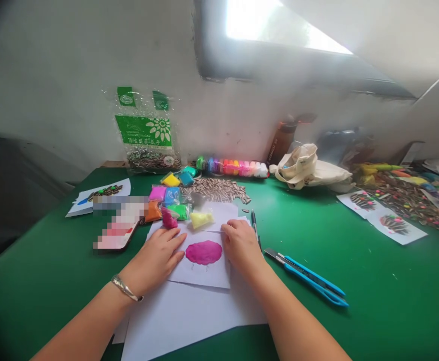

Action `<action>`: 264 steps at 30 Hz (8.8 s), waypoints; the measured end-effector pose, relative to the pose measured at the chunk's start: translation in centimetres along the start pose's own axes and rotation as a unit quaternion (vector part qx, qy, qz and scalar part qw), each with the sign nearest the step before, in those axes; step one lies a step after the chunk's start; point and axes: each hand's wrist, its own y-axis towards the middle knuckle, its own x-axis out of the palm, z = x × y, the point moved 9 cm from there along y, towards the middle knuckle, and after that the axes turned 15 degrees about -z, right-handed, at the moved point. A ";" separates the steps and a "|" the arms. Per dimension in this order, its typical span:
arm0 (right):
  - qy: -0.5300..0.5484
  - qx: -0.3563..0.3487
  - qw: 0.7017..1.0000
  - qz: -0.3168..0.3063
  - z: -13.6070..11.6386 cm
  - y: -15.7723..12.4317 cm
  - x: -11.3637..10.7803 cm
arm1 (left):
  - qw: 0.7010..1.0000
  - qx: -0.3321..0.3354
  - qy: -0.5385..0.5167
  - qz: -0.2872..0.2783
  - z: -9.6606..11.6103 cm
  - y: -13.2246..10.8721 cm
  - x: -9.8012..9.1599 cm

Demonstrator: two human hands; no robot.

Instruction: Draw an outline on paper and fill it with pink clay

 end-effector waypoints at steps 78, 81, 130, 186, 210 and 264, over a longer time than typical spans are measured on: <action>0.135 -0.015 0.977 -0.167 -0.1 -1.6 0.7 | 0.984 0.071 -0.023 0.163 -0.9 2.4 -0.8; 0.216 -0.050 0.954 -0.200 -0.1 -2.2 -0.1 | 0.984 0.072 -0.028 0.160 -1.0 2.4 -0.8; 0.080 0.013 0.991 -0.108 -1.1 5.8 1.1 | 0.966 -0.031 -0.146 0.211 -5.1 1.1 -2.4; 0.041 -0.365 0.925 -0.100 -14.1 -7.4 1.7 | 0.989 0.065 -0.050 0.120 -1.7 1.6 -0.5; 0.104 -0.007 0.994 0.037 -0.2 -0.1 0.2 | 0.998 0.054 -0.024 0.031 -0.6 1.5 0.9; -0.007 0.113 0.993 -0.017 4.9 2.7 -2.3 | 0.995 0.048 0.006 -0.086 1.8 -0.1 1.0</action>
